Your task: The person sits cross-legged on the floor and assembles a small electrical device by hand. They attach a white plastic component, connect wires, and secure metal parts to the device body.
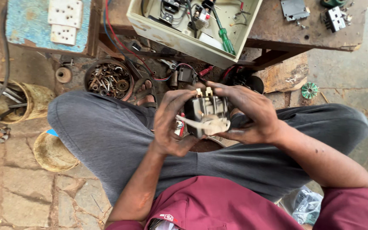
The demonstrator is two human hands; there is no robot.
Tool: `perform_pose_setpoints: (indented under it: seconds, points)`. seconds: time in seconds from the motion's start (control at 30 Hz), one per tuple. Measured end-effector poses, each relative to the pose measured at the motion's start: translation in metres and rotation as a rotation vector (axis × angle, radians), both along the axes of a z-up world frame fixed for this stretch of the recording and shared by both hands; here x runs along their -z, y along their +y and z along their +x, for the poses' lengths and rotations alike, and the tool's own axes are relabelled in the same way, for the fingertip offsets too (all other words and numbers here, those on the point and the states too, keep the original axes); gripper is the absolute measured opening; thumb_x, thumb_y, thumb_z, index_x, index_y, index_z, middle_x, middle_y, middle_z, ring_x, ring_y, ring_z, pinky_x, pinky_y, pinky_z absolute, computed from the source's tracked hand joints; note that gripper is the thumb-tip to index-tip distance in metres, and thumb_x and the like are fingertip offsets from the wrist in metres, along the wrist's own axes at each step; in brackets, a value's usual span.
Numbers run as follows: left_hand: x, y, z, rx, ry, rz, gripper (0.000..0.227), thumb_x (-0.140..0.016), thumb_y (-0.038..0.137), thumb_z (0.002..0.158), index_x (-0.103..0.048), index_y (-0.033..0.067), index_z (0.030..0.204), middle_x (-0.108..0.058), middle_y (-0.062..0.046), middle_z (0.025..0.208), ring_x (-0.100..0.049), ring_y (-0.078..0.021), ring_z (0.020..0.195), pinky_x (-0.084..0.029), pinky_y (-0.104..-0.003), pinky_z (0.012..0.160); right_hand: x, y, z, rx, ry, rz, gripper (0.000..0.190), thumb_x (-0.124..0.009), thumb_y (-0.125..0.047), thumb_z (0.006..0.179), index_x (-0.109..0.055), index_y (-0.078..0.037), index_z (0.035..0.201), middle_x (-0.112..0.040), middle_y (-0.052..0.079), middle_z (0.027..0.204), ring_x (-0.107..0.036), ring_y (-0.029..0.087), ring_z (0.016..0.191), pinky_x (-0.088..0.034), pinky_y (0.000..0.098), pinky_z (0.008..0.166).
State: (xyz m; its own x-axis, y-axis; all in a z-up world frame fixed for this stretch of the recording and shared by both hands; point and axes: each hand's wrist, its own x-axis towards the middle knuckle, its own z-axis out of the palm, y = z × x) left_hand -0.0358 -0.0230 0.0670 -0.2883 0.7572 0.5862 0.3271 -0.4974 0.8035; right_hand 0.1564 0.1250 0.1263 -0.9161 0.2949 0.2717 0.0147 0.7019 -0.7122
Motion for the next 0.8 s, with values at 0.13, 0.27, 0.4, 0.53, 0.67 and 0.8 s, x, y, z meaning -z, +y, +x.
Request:
perform_pose_setpoints:
  seconds: [0.13,0.27,0.4,0.53,0.67,0.8]
  points:
    - [-0.015,-0.011,-0.016,0.026,0.209,-0.179,0.098,-0.098,0.026,0.06,-0.052,-0.001,0.142,-0.06,-0.022,0.138,-0.065,-0.0362,0.128,-0.057,-0.044,0.108,-0.002,0.005,0.003,-0.1,0.023,0.215,0.088,-0.089,-0.021,0.071,-0.048,-0.001,0.146,-0.051,0.023,0.151,-0.063,0.039,0.122,-0.054,0.0461,0.101]
    - [-0.02,-0.014,-0.018,0.026,0.251,-0.178,0.087,-0.093,0.012,0.065,-0.055,0.0048,0.143,-0.063,-0.018,0.14,-0.069,-0.033,0.129,-0.058,-0.039,0.111,-0.004,0.004,0.001,-0.153,-0.001,0.132,0.089,-0.089,-0.021,0.073,-0.046,-0.004,0.15,-0.046,0.023,0.156,-0.057,0.041,0.133,-0.052,0.0483,0.108]
    - [-0.027,-0.018,-0.016,0.055,0.268,-0.152,0.083,-0.093,0.011,0.066,-0.055,0.0045,0.14,-0.061,-0.018,0.143,-0.066,-0.0342,0.133,-0.057,-0.041,0.114,-0.005,0.009,0.003,-0.196,0.042,0.149,0.083,-0.09,-0.018,0.074,-0.05,-0.01,0.146,-0.049,0.019,0.147,-0.057,0.039,0.133,-0.053,0.0466,0.108]
    - [-0.03,-0.023,-0.015,0.072,0.323,-0.174,0.082,-0.09,0.008,0.065,-0.056,0.0024,0.139,-0.06,-0.02,0.143,-0.063,-0.0358,0.136,-0.055,-0.043,0.116,-0.001,0.009,0.005,-0.217,0.079,0.133,0.079,-0.091,-0.018,0.072,-0.053,-0.01,0.141,-0.053,0.018,0.143,-0.059,0.036,0.129,-0.053,0.0455,0.104]
    - [-0.029,-0.024,-0.016,0.117,0.319,-0.139,0.083,-0.092,0.011,0.065,-0.056,0.0016,0.14,-0.058,-0.02,0.144,-0.06,-0.039,0.138,-0.053,-0.046,0.118,0.001,0.01,0.005,-0.232,0.107,0.101,0.075,-0.092,-0.02,0.07,-0.058,-0.012,0.136,-0.056,0.015,0.138,-0.06,0.034,0.125,-0.053,0.0463,0.102]
    - [-0.03,-0.024,-0.018,0.106,0.322,-0.123,0.084,-0.09,0.008,0.065,-0.056,0.0025,0.141,-0.058,-0.02,0.145,-0.06,-0.0397,0.139,-0.053,-0.047,0.12,0.001,0.01,0.002,-0.24,0.103,0.074,0.068,-0.088,-0.017,0.073,-0.058,-0.011,0.134,-0.054,0.018,0.139,-0.059,0.037,0.128,-0.051,0.0482,0.106]
